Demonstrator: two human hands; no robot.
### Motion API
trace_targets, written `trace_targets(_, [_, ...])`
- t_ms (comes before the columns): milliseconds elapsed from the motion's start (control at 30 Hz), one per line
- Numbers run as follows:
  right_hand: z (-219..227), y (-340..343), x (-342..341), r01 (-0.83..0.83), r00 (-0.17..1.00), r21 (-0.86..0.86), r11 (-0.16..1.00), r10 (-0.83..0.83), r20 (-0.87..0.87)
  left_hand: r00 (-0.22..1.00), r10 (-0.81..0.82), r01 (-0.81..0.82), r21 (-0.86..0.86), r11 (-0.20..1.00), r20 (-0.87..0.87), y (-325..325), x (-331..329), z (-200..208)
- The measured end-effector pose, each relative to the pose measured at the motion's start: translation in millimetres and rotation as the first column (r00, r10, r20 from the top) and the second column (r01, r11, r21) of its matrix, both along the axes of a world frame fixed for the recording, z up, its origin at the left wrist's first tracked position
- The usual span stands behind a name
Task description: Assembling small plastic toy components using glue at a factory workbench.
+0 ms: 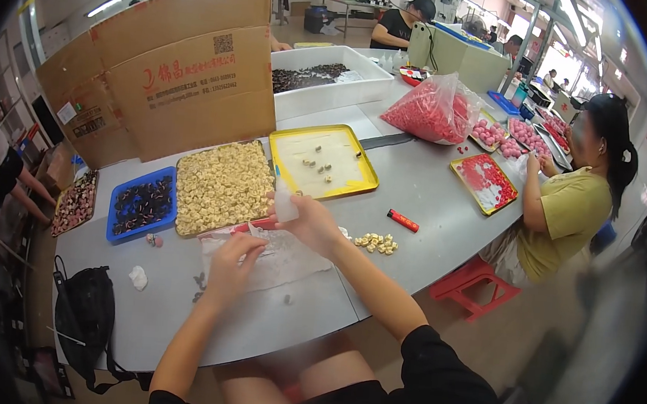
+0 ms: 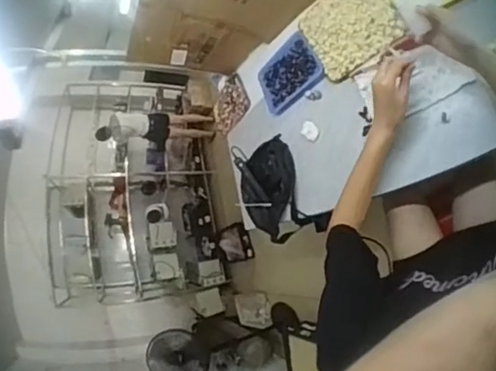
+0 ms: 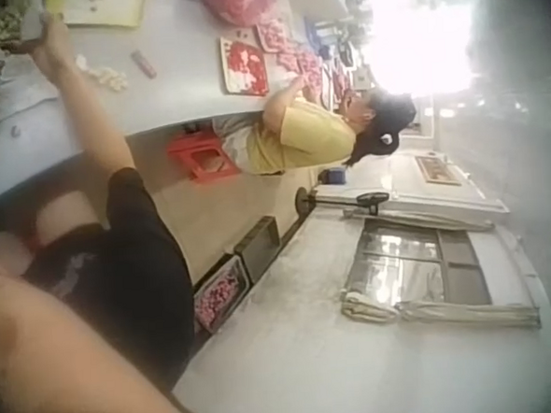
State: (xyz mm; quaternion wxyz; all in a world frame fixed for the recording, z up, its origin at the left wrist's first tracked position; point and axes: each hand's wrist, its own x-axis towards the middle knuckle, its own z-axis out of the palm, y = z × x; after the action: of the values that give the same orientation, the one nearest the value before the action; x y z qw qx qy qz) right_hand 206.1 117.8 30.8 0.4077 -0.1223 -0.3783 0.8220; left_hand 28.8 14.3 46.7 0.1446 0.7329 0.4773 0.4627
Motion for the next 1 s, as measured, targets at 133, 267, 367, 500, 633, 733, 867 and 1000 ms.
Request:
trace_targets(133, [1,7,2,0.119,0.992,-0.064,0.991,-0.115,0.051,0.992,-0.028,0.039,-0.087,0.995,0.121,1,9,-16])
trace_targets(267, [14,0,3,0.194,0.977,-0.047,0.98,-0.189,0.094,0.951,-0.01,0.09,-0.245,0.965,0.308,-8,11,-22])
trace_targets(367, [15,-2,1,0.207,0.978,-0.081,0.975,-0.204,0.039,0.916,0.04,0.12,-0.369,0.922,0.399,-11,10,-21])
trace_targets(500, [14,-5,-2,0.211,0.977,-0.092,0.973,-0.208,0.044,0.904,0.0,0.159,-0.338,0.927,0.427,-13,11,-26])
trace_targets(633, [5,-2,-1,0.191,0.979,-0.116,0.975,-0.198,-0.05,0.898,-0.075,0.191,-0.229,0.954,0.434,-12,15,-29])
trace_targets(733, [9,-3,1,0.179,0.976,-0.139,0.974,-0.193,-0.097,0.832,-0.054,0.234,-0.261,0.937,0.553,-13,16,-27])
trace_targets(867, [10,-3,0,0.185,0.961,-0.147,0.972,-0.21,-0.18,0.838,-0.076,0.232,-0.226,0.946,0.54,-12,14,-28])
trace_targets(1000, [7,0,3,0.153,0.948,-0.205,0.967,-0.202,-0.245,0.84,-0.052,0.189,-0.202,0.961,0.539,-11,16,-29])
